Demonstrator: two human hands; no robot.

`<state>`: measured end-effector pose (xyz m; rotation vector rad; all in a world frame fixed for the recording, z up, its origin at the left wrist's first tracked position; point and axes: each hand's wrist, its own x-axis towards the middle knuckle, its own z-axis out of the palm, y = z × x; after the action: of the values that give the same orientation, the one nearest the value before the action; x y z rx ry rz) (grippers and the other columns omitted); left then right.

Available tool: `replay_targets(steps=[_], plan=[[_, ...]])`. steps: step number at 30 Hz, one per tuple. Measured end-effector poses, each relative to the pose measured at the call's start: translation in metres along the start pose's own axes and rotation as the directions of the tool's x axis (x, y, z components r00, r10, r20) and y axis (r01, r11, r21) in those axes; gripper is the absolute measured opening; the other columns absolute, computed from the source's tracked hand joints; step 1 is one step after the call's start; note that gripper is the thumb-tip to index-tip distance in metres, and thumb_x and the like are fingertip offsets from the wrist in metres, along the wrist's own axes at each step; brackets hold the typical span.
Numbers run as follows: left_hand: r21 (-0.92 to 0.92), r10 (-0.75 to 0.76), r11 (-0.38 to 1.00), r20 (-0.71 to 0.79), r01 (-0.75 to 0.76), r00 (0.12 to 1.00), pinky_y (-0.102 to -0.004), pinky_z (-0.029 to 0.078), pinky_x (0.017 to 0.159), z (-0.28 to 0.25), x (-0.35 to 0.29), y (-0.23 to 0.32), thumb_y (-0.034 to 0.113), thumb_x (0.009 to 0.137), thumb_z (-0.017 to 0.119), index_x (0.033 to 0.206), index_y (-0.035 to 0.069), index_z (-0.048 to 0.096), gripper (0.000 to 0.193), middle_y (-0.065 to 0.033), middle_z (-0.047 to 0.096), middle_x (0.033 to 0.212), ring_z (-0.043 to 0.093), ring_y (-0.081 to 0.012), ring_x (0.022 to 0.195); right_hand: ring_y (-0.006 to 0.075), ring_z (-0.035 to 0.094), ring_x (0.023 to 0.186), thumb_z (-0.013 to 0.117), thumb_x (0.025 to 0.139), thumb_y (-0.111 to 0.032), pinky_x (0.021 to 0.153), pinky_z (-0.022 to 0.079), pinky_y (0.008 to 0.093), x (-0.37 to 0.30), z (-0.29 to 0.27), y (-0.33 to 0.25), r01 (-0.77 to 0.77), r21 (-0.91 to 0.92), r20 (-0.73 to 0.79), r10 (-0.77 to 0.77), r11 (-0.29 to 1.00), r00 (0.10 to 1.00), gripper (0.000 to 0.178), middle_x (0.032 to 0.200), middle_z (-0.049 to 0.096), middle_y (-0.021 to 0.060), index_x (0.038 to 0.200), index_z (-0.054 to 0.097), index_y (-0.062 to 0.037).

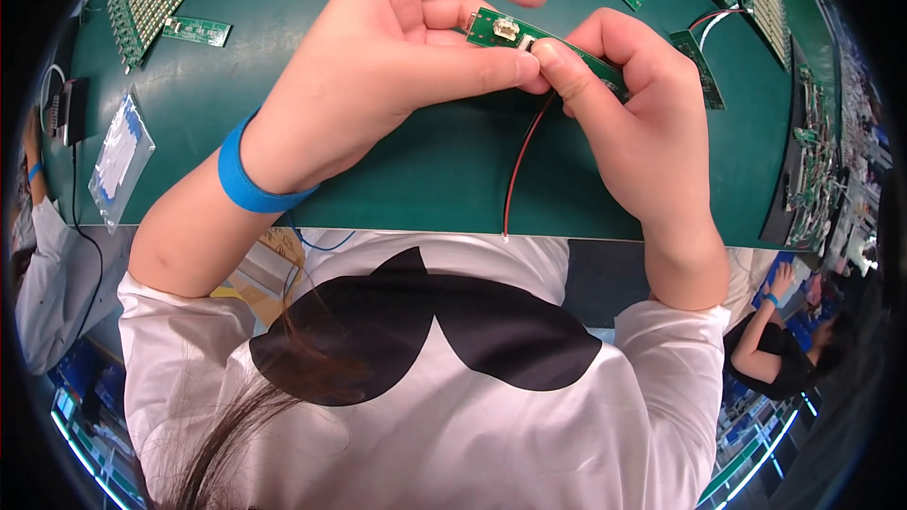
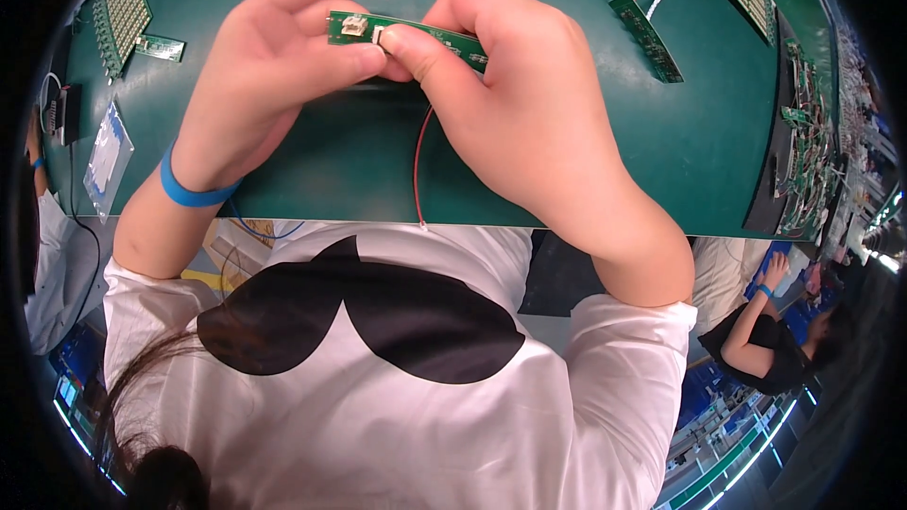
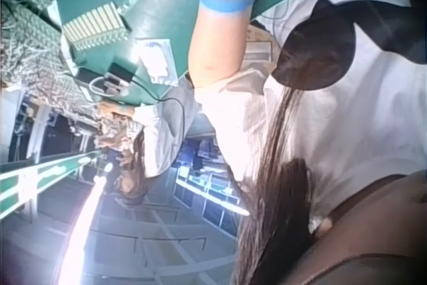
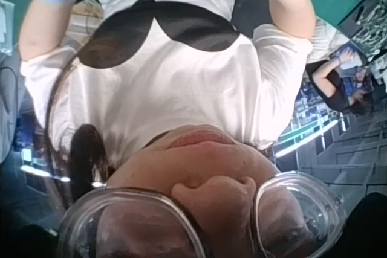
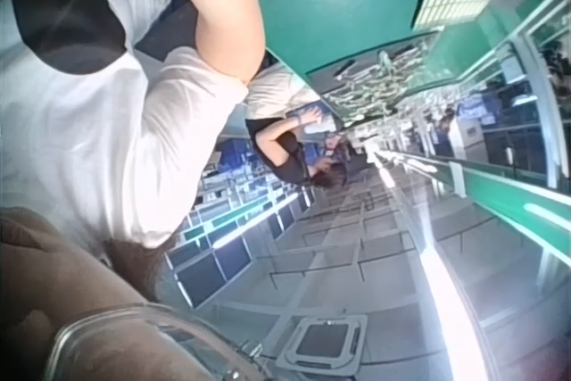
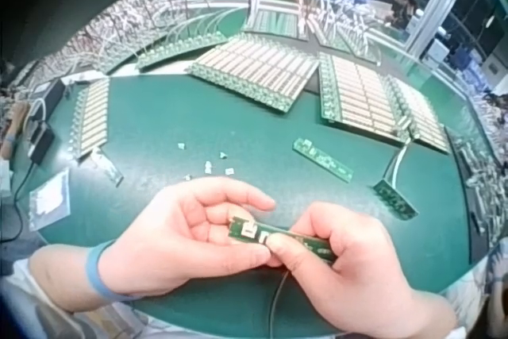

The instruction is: The person assembles circuit boards by plugging ribbon cables and wire connectors into the boards, attaching plastic caps, and separating individual circuit boards from a panel by hand.

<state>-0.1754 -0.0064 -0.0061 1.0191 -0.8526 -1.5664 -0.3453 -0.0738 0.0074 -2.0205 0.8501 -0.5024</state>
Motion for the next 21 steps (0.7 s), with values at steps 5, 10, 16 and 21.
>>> replay_targets(steps=[5, 10, 16, 21], plan=[[-0.078, -0.016, 0.997, -0.002, 0.015, 1.0, -0.0291, 0.047, 0.085, 0.0003, -0.0026, -0.0063, 0.004, 0.083, 0.057, 0.111, -0.004, 0.053, 0.03, -0.0121, 0.061, 0.098, 0.061, -0.0182, 0.091, 0.0032, 0.044, 0.057, 0.061, 0.085, -0.013, 0.051, 0.035, 0.0173, -0.0009, 0.0009, -0.0012, 0.027, 0.022, -0.032, -0.026, 0.999, 0.999, 0.017, 0.062, 0.052, -0.0021, 0.074, 0.056, -0.0007], [-0.161, -0.052, 0.986, 0.0, 0.052, 0.999, -0.0285, 0.047, 0.084, -0.0009, 0.0002, -0.0093, 0.007, 0.084, 0.057, 0.109, -0.004, 0.054, 0.028, -0.0103, 0.062, 0.097, 0.061, -0.0177, 0.09, 0.0037, 0.045, 0.057, 0.061, 0.085, -0.013, 0.051, 0.036, 0.0178, -0.0003, 0.0007, -0.0003, 0.0, -0.08, -0.023, -0.002, 0.997, 1.0, 0.017, 0.062, 0.052, -0.0016, 0.075, 0.057, -0.0001], [-0.136, -0.073, 0.988, 0.008, 0.073, 0.997, -0.0282, 0.048, 0.083, -0.005, 0.0023, -0.0086, 0.008, 0.084, 0.057, 0.107, -0.003, 0.055, 0.025, -0.011, 0.062, 0.096, 0.062, -0.0181, 0.087, 0.0042, 0.044, 0.056, 0.059, 0.086, -0.015, 0.05, 0.036, 0.0184, -0.0002, 0.0027, -0.001, -0.054, -0.125, -0.007, 0.054, 0.991, 0.999, 0.019, 0.061, 0.051, -0.0015, 0.076, 0.057, 0.0004], [-0.153, -0.128, 0.98, 0.001, 0.127, 0.992, -0.0279, 0.049, 0.081, -0.0064, 0.0039, -0.0069, 0.007, 0.082, 0.06, 0.103, -0.003, 0.058, 0.023, -0.0103, 0.063, 0.093, 0.064, -0.0178, 0.083, 0.0043, 0.044, 0.056, 0.058, 0.087, -0.016, 0.05, 0.035, 0.0184, -0.001, 0.0031, -0.0009, -0.068, -0.083, 0.005, 0.068, 0.994, 0.998, 0.019, 0.061, 0.05, -0.0018, 0.076, 0.057, 0.0001]])
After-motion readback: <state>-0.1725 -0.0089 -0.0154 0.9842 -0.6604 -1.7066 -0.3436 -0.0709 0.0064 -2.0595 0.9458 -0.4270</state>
